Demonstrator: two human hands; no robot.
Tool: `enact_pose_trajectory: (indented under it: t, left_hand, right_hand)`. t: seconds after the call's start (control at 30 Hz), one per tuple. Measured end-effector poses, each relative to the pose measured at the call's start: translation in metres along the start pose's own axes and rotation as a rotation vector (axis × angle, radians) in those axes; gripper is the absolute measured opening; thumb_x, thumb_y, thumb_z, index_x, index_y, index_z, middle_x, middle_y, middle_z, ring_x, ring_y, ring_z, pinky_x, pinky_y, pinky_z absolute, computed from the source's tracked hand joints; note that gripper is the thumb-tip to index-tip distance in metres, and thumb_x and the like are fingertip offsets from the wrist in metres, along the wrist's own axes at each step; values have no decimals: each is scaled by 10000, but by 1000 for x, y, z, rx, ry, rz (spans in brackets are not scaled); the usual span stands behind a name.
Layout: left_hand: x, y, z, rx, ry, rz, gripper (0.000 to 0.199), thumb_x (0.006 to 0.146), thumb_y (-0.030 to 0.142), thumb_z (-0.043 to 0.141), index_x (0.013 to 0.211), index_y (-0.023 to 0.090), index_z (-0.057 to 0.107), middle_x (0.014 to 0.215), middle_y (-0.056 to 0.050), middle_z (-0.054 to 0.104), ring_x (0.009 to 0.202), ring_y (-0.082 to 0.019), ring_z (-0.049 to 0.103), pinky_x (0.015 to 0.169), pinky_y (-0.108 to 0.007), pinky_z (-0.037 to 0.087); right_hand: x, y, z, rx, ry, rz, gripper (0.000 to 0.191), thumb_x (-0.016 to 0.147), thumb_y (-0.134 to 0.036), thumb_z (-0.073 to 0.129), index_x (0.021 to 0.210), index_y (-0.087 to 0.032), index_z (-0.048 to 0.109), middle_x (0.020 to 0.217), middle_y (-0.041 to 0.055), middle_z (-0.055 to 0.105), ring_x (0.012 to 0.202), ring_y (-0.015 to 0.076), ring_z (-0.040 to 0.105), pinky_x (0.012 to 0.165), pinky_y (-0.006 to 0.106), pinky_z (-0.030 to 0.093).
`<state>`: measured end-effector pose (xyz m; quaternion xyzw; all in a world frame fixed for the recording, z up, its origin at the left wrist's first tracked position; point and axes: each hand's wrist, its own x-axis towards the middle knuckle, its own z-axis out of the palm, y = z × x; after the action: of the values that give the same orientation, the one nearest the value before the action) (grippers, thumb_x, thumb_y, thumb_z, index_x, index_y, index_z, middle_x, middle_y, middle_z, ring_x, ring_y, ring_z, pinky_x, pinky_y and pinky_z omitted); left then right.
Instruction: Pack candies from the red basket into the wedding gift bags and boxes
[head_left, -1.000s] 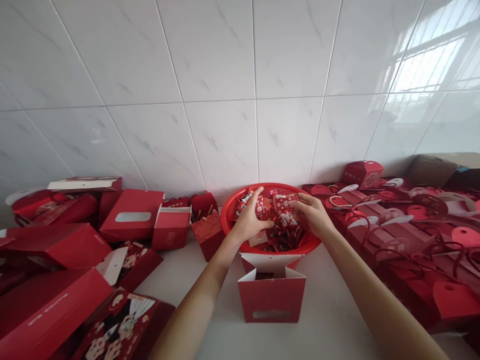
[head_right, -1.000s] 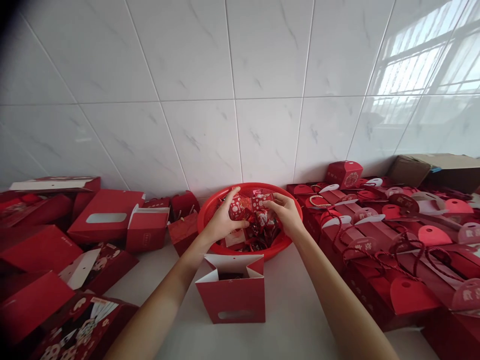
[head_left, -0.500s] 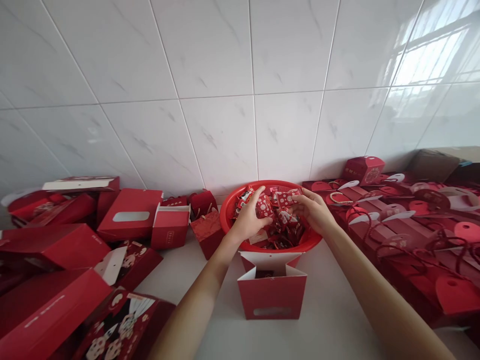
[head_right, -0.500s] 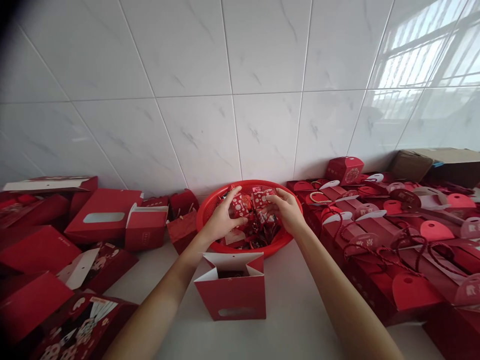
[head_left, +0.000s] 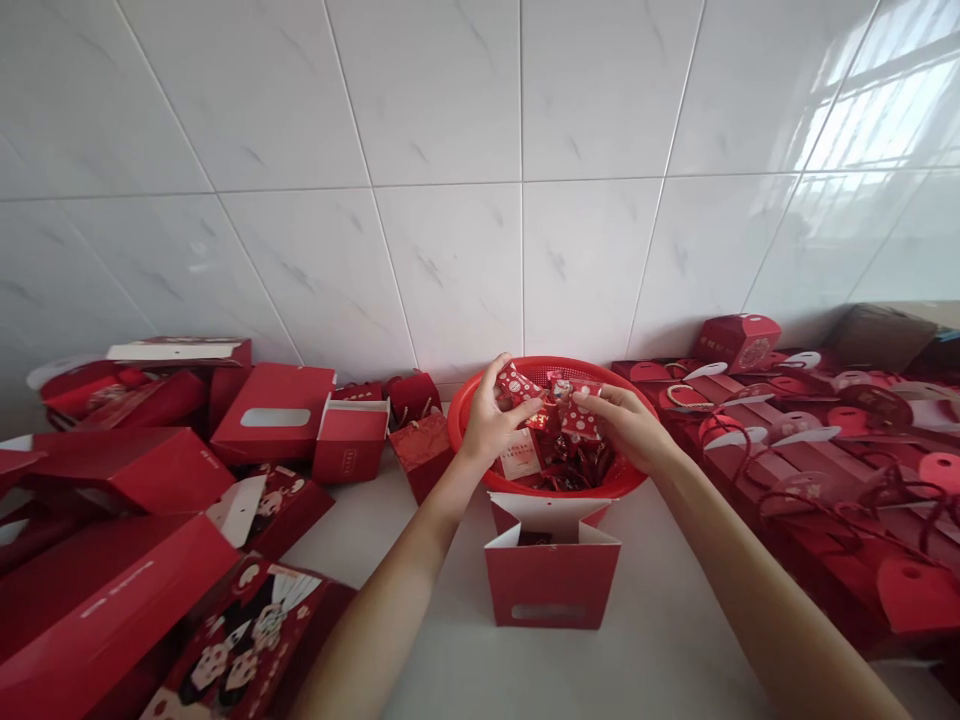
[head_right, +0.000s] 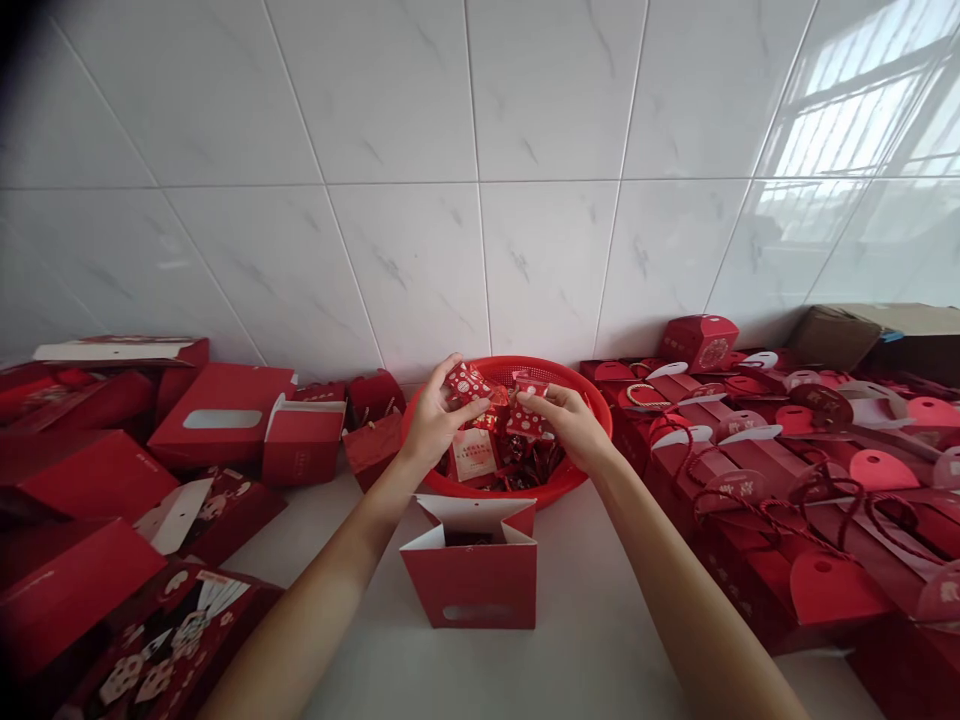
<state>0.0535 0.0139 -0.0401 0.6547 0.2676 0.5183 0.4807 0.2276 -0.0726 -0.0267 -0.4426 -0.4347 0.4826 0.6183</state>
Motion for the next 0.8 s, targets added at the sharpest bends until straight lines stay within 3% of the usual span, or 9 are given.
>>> enact_pose_trajectory:
  t: [0.23, 0.4, 0.6, 0.8]
  left_hand:
    - [-2, 4, 1, -27, -7, -45, 760, 757, 219, 769, 1459, 247, 482, 1300, -87, 662, 1186, -272, 644, 1048, -429, 515]
    - [-1, 5, 2, 56, 60, -61, 558, 836, 247, 662, 1387, 251, 572, 1462, -66, 567, 1341, -267, 536, 1123, -398, 444]
    - [-3, 11, 2, 138, 26, -110, 566, 848, 183, 579, 1405, 283, 557, 1517, -20, 525, 1312, -235, 557, 1094, -364, 469]
    - [-1, 8, 3, 145, -73, -105, 538, 852, 228, 633, 1384, 264, 560, 1517, -47, 527, 1382, -253, 505, 1136, -376, 431]
  right_hand:
    - [-4, 3, 8, -66, -124, 0, 331, 662, -450, 874, 712, -169, 705, 707, 2, 691, 646, 133, 618, 631, 258, 496]
    - [-1, 4, 7, -3, 31, -22, 353, 629, -478, 885, 781, -189, 752, 721, 24, 720, 648, 169, 650, 630, 286, 538]
    - [3, 6, 7, 40, 170, -149, 349, 601, -472, 889, 790, -208, 761, 752, 32, 749, 729, 206, 704, 682, 301, 564]
    - [0, 5, 8, -6, 141, -200, 336, 661, -486, 853, 831, -212, 757, 785, 28, 752, 755, 200, 704, 729, 298, 558]
